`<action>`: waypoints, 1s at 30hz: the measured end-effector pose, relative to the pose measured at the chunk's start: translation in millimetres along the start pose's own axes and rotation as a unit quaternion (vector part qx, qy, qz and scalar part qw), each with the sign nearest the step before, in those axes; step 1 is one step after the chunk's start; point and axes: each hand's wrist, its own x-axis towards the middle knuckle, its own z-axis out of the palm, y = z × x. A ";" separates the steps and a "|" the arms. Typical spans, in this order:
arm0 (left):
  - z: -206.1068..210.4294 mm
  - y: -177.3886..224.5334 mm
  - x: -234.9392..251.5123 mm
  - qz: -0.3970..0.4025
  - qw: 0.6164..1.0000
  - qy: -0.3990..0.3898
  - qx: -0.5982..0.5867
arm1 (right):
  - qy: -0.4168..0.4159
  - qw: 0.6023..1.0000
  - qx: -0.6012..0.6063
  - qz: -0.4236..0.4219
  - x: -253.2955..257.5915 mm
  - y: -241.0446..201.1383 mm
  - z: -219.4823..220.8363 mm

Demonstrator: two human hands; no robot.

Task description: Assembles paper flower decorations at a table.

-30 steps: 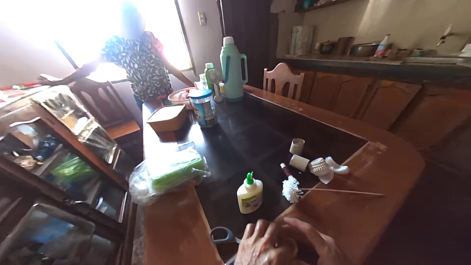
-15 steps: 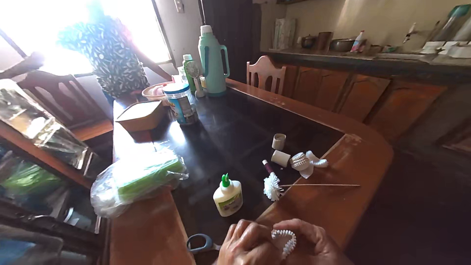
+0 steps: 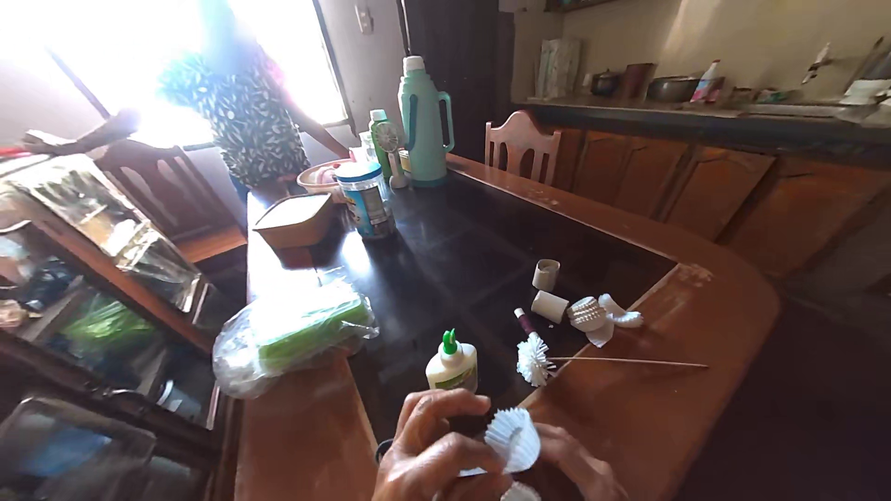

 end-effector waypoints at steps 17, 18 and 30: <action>-0.6 -11.1 -1.9 0.145 0.951 0.116 0.246 | -0.130 0.938 -0.175 -0.269 126.8 -36.7 -37.0; -2.0 -10.3 -2.3 0.158 0.948 0.116 0.250 | -0.134 0.941 -0.154 -0.269 126.8 -34.1 -35.8; -10.5 -6.6 -0.9 0.097 0.964 0.016 0.246 | -0.103 0.963 0.015 -0.249 107.8 -12.8 -35.1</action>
